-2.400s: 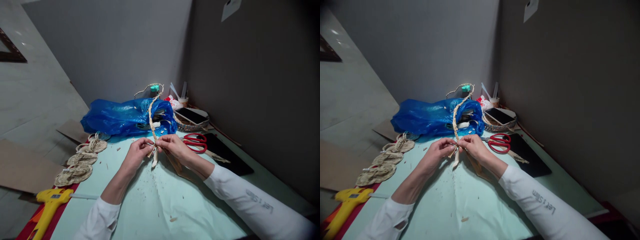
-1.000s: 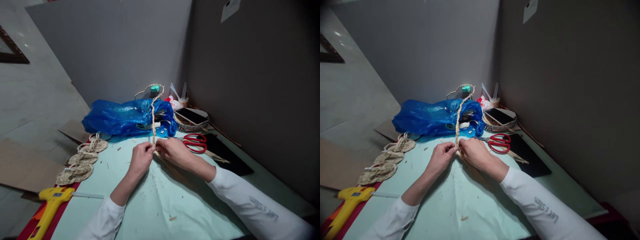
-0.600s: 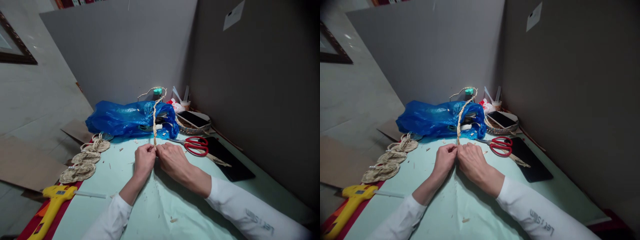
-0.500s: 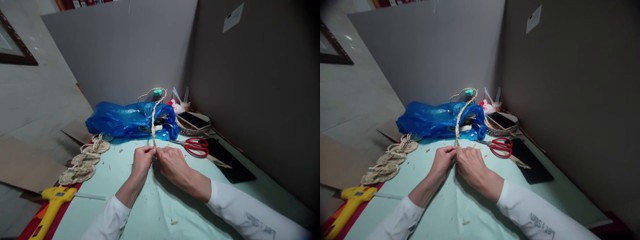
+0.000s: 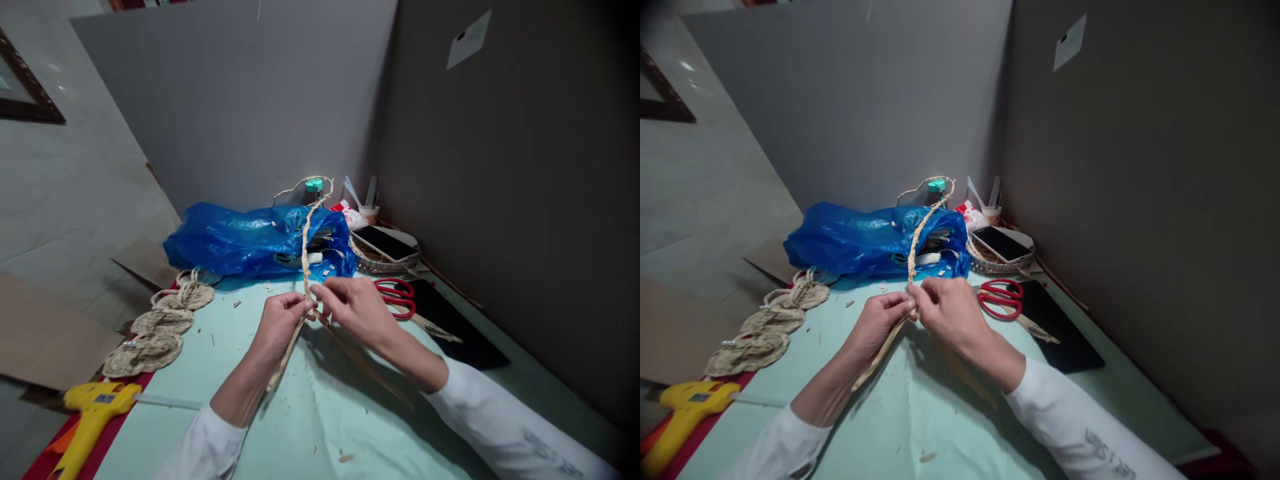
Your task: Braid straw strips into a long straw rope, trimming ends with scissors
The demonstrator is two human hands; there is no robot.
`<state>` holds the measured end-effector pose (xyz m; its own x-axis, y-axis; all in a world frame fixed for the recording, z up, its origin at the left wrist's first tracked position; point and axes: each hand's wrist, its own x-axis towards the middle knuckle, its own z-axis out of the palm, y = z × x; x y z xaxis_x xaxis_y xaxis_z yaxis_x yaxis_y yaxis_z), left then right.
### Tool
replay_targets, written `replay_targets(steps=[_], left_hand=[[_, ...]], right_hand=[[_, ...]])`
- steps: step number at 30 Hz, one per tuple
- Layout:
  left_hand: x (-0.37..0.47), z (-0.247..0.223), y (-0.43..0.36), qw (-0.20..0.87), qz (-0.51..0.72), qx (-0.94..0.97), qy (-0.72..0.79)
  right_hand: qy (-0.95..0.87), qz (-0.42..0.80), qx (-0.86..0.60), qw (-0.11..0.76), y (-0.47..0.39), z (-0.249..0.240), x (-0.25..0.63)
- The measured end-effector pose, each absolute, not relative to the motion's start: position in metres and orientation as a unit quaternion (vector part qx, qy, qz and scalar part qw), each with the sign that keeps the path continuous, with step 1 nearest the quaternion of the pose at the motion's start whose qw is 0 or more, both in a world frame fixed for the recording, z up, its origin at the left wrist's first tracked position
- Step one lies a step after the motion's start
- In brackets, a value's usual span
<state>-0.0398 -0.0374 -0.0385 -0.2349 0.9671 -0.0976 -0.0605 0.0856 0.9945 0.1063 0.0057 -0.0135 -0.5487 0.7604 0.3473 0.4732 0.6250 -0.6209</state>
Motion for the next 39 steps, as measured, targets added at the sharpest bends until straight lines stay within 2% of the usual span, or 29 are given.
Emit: replay_targets(steps=[2, 5, 10, 16, 21, 25, 27, 32, 39], left_hand=[[-0.034, -0.035, -0.04, 0.475, 0.529, 0.433, 0.554], [-0.027, -0.031, -0.043, 0.481, 0.504, 0.476, 0.537], [-0.025, -0.03, -0.046, 0.483, 0.486, 0.513, 0.518], [-0.024, -0.032, -0.047, 0.506, 0.486, 0.464, 0.541], [-0.029, -0.035, -0.045, 0.523, 0.508, 0.41, 0.548], [-0.037, -0.033, -0.042, 0.501, 0.55, 0.387, 0.544], [-0.04, -0.03, -0.042, 0.485, 0.563, 0.393, 0.542], [-0.041, -0.026, -0.041, 0.413, 0.566, 0.44, 0.562], [-0.045, -0.035, -0.039, 0.415, 0.531, 0.456, 0.581]], right_hand=[[-0.817, 0.299, -0.356, 0.342, 0.019, -0.015, 0.109], [-0.776, 0.431, -0.302, 0.347, 0.033, -0.029, 0.106], [-0.593, 0.639, -0.298, 0.389, 0.037, -0.046, 0.098], [-0.526, 0.703, -0.274, 0.392, 0.037, -0.046, 0.097], [-0.625, 0.651, -0.261, 0.342, 0.042, -0.036, 0.109], [-0.762, 0.542, -0.269, 0.23, 0.042, -0.027, 0.117], [-0.807, 0.48, -0.271, 0.211, 0.038, -0.024, 0.118], [-0.841, 0.42, -0.273, 0.206, 0.029, -0.019, 0.12], [-0.866, 0.235, -0.344, 0.276, 0.03, -0.025, 0.115]])
